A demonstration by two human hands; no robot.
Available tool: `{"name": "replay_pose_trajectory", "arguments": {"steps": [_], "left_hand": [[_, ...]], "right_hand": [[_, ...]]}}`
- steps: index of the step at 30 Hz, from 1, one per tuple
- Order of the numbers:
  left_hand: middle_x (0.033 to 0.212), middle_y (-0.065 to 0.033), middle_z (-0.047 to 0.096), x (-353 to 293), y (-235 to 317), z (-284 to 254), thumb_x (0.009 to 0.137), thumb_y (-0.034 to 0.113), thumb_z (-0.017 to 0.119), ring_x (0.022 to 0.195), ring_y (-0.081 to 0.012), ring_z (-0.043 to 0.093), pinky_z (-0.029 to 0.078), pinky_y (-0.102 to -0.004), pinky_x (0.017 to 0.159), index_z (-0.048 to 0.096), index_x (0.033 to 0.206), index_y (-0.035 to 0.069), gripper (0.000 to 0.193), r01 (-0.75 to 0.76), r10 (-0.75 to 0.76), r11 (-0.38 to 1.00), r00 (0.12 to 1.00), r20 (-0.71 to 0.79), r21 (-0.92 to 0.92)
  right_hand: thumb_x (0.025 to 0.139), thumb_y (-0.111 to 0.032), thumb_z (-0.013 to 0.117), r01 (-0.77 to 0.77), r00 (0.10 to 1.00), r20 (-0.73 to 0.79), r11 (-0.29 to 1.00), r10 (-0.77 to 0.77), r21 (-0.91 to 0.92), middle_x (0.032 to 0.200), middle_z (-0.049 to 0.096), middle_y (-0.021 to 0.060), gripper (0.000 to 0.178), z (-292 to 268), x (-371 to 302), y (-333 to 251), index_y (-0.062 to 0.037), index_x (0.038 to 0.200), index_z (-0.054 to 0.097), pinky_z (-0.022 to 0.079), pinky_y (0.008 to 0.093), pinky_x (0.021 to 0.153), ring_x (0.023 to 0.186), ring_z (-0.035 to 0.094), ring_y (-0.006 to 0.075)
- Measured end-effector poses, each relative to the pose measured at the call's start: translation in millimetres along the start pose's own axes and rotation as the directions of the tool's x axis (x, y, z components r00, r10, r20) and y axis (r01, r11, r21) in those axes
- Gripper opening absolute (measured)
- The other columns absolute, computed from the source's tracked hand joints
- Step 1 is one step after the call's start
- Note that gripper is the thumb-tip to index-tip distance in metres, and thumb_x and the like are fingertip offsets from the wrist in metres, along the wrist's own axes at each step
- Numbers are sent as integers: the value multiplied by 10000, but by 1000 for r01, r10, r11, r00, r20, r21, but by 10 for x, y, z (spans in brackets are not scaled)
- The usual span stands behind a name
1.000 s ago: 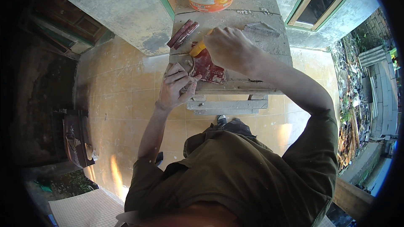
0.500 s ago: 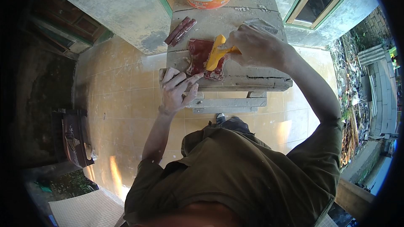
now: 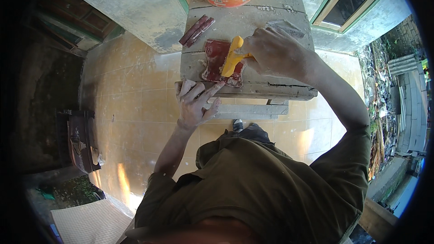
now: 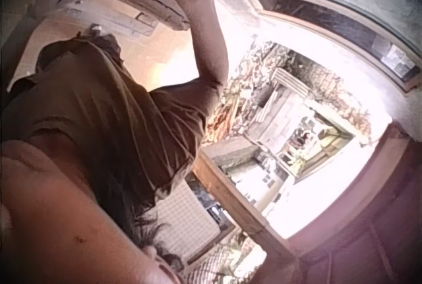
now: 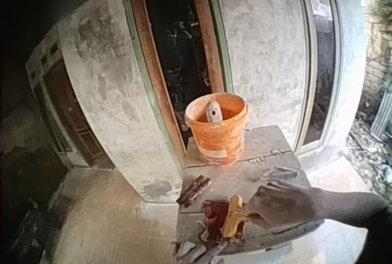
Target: The person applies wall filler to a concrete wall using a scraper.
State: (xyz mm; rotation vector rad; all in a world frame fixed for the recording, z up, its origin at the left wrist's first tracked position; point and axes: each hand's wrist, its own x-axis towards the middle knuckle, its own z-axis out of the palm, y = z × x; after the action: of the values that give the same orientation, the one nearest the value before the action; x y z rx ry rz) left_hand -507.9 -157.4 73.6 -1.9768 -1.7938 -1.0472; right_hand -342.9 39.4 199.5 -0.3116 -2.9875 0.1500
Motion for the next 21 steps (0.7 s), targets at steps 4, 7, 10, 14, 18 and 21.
{"name": "replay_pose_trajectory", "arguments": {"steps": [4, 7, 10, 14, 18, 21], "left_hand": [[749, 11, 501, -12, 17, 20, 823, 417, 672, 770, -186, 446, 338, -388, 766, 715, 1189, 225, 416, 17, -17, 1000, 1000, 14, -1], [745, 12, 503, 6, 27, 60, 818, 385, 685, 766, -188, 445, 344, -381, 748, 713, 1192, 213, 412, 0, 0, 1000, 1000, 2, -17], [740, 7, 506, 12, 42, 86, 809, 345, 701, 760, -200, 444, 381, -367, 711, 708, 1202, 196, 421, 11, -11, 997, 1000, -1, -72], [733, -5, 510, -2, 81, 32, 803, 318, 708, 755, -212, 442, 416, -347, 673, 705, 1209, 180, 428, -1, 1, 996, 1000, 0, -94], [711, -11, 509, 6, 113, -18, 803, 300, 704, 745, -218, 437, 429, -341, 672, 705, 1206, 165, 425, -3, 3, 998, 1000, 2, -69], [693, -7, 505, -23, 143, -40, 805, 293, 701, 743, -217, 437, 413, -345, 684, 707, 1202, 158, 419, 21, -21, 994, 1000, 1, -104]], "right_hand": [[854, -148, 663, -22, 992, 129, 999, 17, 33, 725, 672, 182, 180, -57, 147, -128, 27, 853, 707, 557, 404, 724, 703, 688, 303], [865, -146, 659, 25, 996, 86, 998, -29, 51, 733, 669, 179, 180, 16, 167, -154, 26, 819, 692, 553, 409, 730, 718, 686, 303], [879, -159, 668, 37, 997, 73, 999, -37, -2, 776, 677, 162, 259, 23, 145, -191, -62, 1113, 721, 523, 408, 767, 725, 665, 301], [886, -148, 663, 17, 1000, 4, 998, -18, 68, 744, 666, 165, 176, 57, 20, -259, -15, 996, 696, 541, 413, 748, 726, 672, 308], [890, -139, 663, 96, 993, -75, 993, -91, 70, 722, 660, 163, 181, 107, 2, -228, 40, 873, 683, 561, 419, 706, 717, 681, 301], [888, -139, 666, 99, 994, -58, 993, -96, 60, 724, 663, 163, 178, 134, -8, -242, 38, 867, 683, 562, 413, 699, 701, 682, 305]]}}
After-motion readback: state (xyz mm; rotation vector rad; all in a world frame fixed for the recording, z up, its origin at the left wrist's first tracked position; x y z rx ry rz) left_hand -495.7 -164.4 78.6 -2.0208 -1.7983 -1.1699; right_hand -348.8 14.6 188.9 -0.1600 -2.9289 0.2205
